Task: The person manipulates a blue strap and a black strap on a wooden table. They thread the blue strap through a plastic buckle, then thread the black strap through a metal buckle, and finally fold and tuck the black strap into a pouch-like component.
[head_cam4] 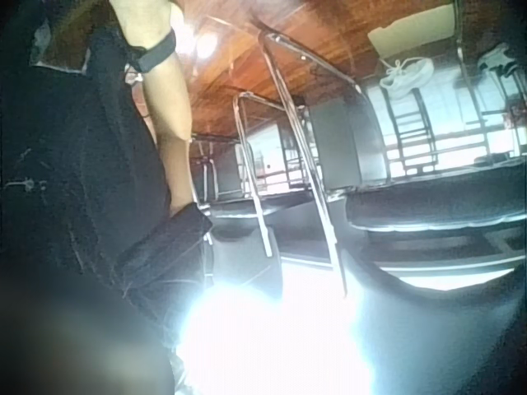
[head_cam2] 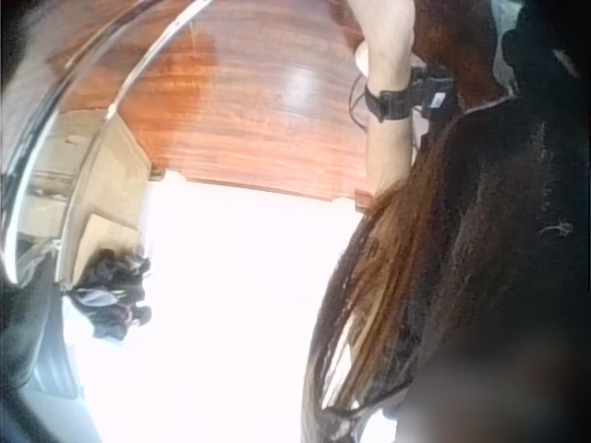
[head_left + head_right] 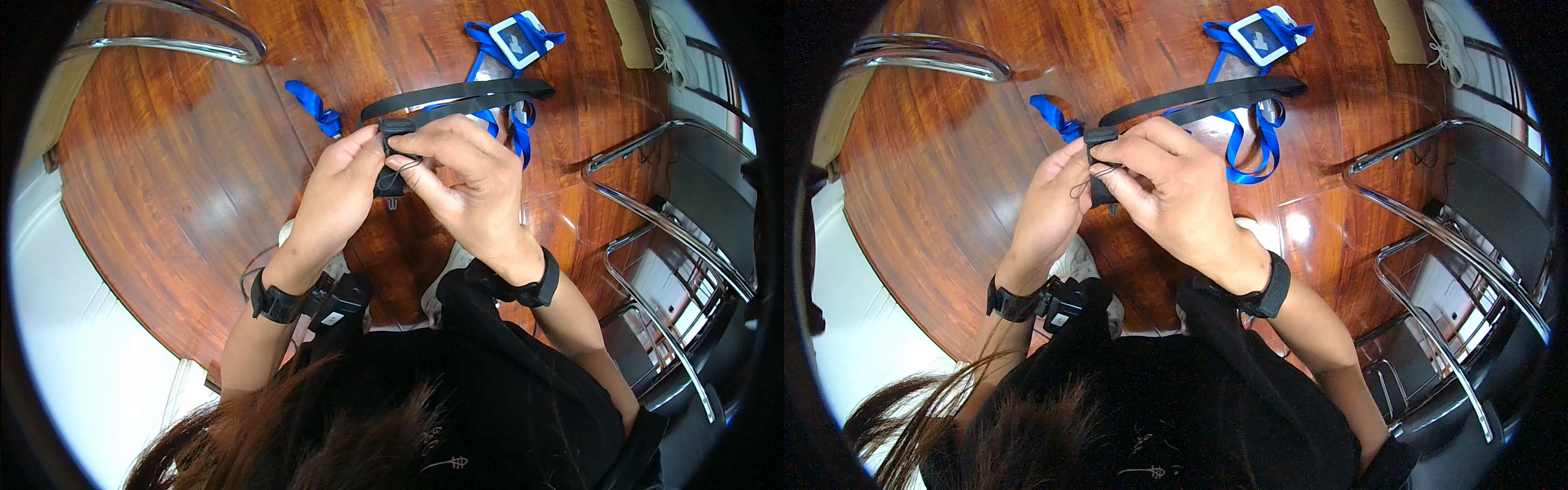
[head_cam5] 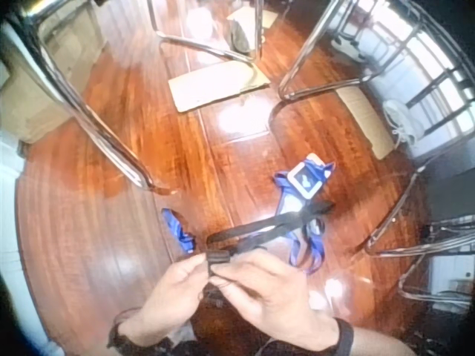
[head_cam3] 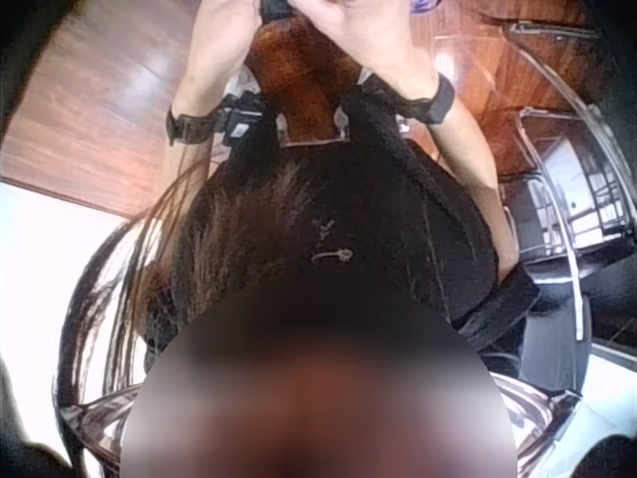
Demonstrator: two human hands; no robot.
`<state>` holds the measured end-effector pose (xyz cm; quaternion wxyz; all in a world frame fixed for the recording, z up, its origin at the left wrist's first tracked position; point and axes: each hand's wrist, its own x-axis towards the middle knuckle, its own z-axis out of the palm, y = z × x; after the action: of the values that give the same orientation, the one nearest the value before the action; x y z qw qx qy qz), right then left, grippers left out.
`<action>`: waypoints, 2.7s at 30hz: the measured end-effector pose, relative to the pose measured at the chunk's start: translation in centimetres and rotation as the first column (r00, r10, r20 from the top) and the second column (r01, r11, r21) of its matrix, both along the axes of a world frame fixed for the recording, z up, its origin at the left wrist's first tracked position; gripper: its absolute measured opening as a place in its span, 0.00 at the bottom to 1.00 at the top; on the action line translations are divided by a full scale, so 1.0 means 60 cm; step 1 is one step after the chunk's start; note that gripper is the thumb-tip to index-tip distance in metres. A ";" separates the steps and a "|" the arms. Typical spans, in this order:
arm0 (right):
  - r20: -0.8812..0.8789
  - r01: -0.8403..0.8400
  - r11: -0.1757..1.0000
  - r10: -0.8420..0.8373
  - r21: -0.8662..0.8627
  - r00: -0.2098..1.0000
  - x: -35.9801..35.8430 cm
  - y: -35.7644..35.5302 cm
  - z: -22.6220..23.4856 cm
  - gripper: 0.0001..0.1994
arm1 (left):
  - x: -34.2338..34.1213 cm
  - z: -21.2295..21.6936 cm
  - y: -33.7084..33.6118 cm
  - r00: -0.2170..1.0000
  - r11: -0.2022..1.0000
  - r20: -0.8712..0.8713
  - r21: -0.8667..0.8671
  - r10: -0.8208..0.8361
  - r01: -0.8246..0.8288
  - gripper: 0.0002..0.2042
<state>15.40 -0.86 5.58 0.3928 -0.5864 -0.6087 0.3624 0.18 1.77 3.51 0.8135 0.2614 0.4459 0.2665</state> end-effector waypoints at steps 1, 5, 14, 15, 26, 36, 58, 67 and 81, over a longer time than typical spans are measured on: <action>0.024 -0.004 1.000 0.004 0.019 1.000 -0.001 -0.001 -0.003 0.08 | -0.003 0.005 0.000 0.999 1.000 -0.034 -0.024 0.004 -0.005 0.14; 0.075 -0.030 0.997 0.025 0.071 0.997 -0.002 0.000 -0.009 0.10 | -0.004 0.015 0.005 0.998 0.996 0.012 -0.069 0.055 -0.054 0.14; 0.104 -0.020 0.998 0.013 0.063 0.995 -0.006 -0.003 -0.014 0.10 | -0.003 0.012 0.011 0.995 0.991 -0.006 -0.094 0.096 -0.097 0.15; 0.100 -0.001 0.998 -0.006 0.063 0.995 -0.006 -0.003 -0.014 0.10 | -0.004 0.011 0.011 0.998 0.996 0.023 -0.065 0.063 -0.061 0.15; -0.009 0.033 0.999 -0.033 0.015 0.999 0.002 0.004 -0.018 0.09 | -0.002 0.006 0.007 0.999 1.000 0.030 0.004 -0.020 0.020 0.13; -0.126 0.087 0.990 -0.100 -0.107 0.987 0.010 0.011 -0.015 0.08 | -0.004 0.015 0.015 0.993 0.995 -0.060 -0.009 -0.103 0.103 0.15; -0.316 0.077 0.916 -0.213 -0.394 0.924 0.009 0.008 -0.024 0.08 | -0.005 0.010 0.013 0.976 0.995 -0.208 0.054 -0.073 0.086 0.12; -0.338 0.054 0.916 -0.200 -0.397 0.920 0.006 0.005 -0.031 0.08 | -0.010 0.014 0.017 0.955 0.992 -0.288 0.081 -0.070 0.097 0.10; -0.547 -0.255 0.779 -0.132 -0.573 0.827 -0.001 -0.014 -0.048 0.11 | -0.015 -0.011 0.017 0.946 0.968 -0.204 0.032 0.252 -0.251 0.06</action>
<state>15.37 -1.70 2.68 0.3239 -0.5286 -0.3313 0.7113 -0.75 2.81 2.82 0.7215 0.2310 0.5567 0.3408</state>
